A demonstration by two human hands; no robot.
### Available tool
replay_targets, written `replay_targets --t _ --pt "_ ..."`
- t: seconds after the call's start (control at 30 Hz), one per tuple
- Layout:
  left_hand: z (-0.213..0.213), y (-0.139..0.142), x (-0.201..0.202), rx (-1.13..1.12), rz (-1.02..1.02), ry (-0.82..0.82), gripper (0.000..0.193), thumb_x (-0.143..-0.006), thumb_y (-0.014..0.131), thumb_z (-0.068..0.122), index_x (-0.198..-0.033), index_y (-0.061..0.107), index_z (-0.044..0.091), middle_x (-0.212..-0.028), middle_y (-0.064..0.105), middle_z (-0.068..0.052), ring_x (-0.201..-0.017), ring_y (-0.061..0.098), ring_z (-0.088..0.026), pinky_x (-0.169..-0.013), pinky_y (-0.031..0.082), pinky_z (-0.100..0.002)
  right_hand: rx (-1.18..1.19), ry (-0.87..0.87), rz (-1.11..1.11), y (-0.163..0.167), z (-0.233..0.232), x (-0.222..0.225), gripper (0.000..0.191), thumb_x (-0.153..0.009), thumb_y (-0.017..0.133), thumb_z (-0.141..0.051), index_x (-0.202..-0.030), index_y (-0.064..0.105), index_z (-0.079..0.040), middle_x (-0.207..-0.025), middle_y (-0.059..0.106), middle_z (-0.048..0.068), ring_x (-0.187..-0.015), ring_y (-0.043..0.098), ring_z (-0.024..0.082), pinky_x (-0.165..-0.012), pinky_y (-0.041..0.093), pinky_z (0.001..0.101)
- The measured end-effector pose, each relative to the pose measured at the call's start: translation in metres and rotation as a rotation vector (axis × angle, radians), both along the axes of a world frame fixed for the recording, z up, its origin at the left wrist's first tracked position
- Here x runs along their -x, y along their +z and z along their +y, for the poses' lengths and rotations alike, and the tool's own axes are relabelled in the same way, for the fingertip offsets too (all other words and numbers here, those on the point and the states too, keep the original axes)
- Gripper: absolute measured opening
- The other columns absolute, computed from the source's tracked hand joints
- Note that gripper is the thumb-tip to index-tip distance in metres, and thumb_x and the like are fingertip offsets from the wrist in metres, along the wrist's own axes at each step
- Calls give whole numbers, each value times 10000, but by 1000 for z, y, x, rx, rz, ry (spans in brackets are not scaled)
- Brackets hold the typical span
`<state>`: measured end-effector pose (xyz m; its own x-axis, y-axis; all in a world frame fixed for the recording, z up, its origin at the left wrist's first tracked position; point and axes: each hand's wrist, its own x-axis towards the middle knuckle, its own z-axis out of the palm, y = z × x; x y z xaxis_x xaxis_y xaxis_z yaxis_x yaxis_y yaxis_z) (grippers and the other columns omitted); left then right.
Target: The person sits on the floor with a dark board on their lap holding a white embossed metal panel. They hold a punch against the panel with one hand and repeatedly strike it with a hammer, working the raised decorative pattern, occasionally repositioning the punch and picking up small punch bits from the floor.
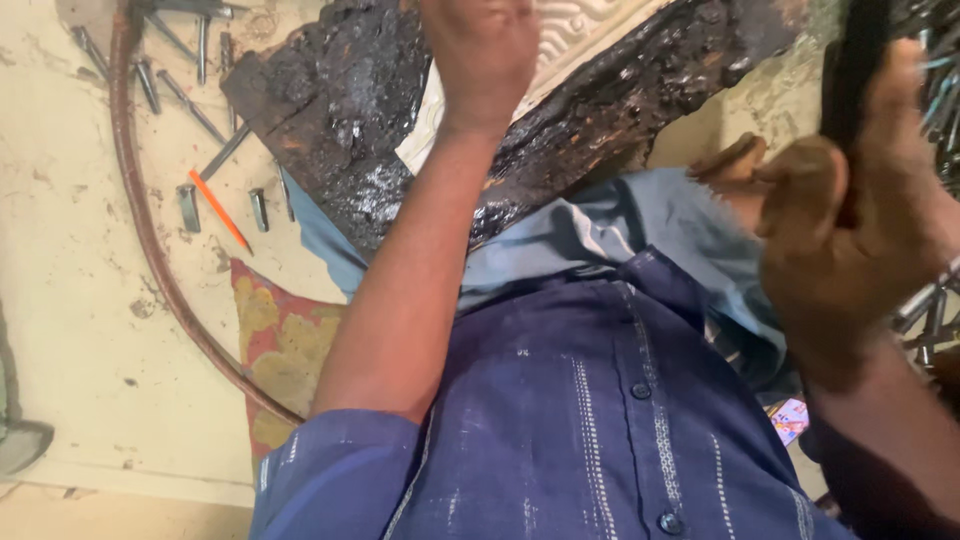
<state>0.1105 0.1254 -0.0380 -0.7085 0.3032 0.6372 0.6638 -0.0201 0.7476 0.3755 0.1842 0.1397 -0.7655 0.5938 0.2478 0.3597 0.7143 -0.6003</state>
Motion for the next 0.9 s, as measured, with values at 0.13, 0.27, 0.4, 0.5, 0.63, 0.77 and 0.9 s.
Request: replay_targets --t 0.13,0.27,0.4,0.5,0.63,0.77,0.9 --pt "-2 7 5 68 -251 62 368 -882 693 62 -631 426 32 -548 448 -115 -498 450 -302 -566 368 -450 185 -43 47 1 5 -26 390 -1302 475 22 -1669 349 -6 -929 702 142 -658 638 99 -582 517 204" --pt "2 10 0 77 -185 -36 335 -924 696 92 -669 485 42 -579 500 -96 -532 497 -288 -588 398 -443 198 -54 -17 -4 9 -37 393 -1285 492 55 -1662 392 10 -967 712 182 -655 609 120 -593 506 214" --pt "5 6 -3 18 193 -17 140 -882 662 64 -865 564 -33 -696 553 -126 -641 539 -337 -627 400 -485 161 -35 -64 0 10 -38 408 -1251 472 63 -1645 386 6 -980 703 179 -651 609 121 -586 503 219" --pt "2 2 -4 113 -114 -99 160 -924 699 75 -849 561 45 -747 586 -91 -702 602 -290 -685 452 -469 183 -66 -96 6 12 -39 416 -1246 487 30 -1643 364 2 -993 694 173 -635 583 112 -573 495 224" --pt "2 0 -3 145 -1 -65 192 -885 705 44 -794 536 55 -745 570 -108 -729 583 -325 -704 435 -479 136 -38 -123 4 21 -41 416 -1271 478 -9 -1663 339 -4 -924 658 171 -636 564 125 -586 481 244" --pt "2 3 -4 148 -132 -145 213 -872 680 8 -756 503 35 -665 542 -102 -618 586 -283 -633 439 -437 121 44 -97 -2 37 -54 439 -1277 488 -153 -1671 323 -53 -959 635 130 -647 552 111 -593 459 231" --pt "2 8 -4 102 -86 -152 215 -854 664 -22 -744 488 35 -642 531 -112 -587 580 -288 -604 433 -419 103 -26 -209 -11 55 -72 341 -1234 396 -215 -1511 422 -18 -898 599 89 -650 557 112 -563 448 246"
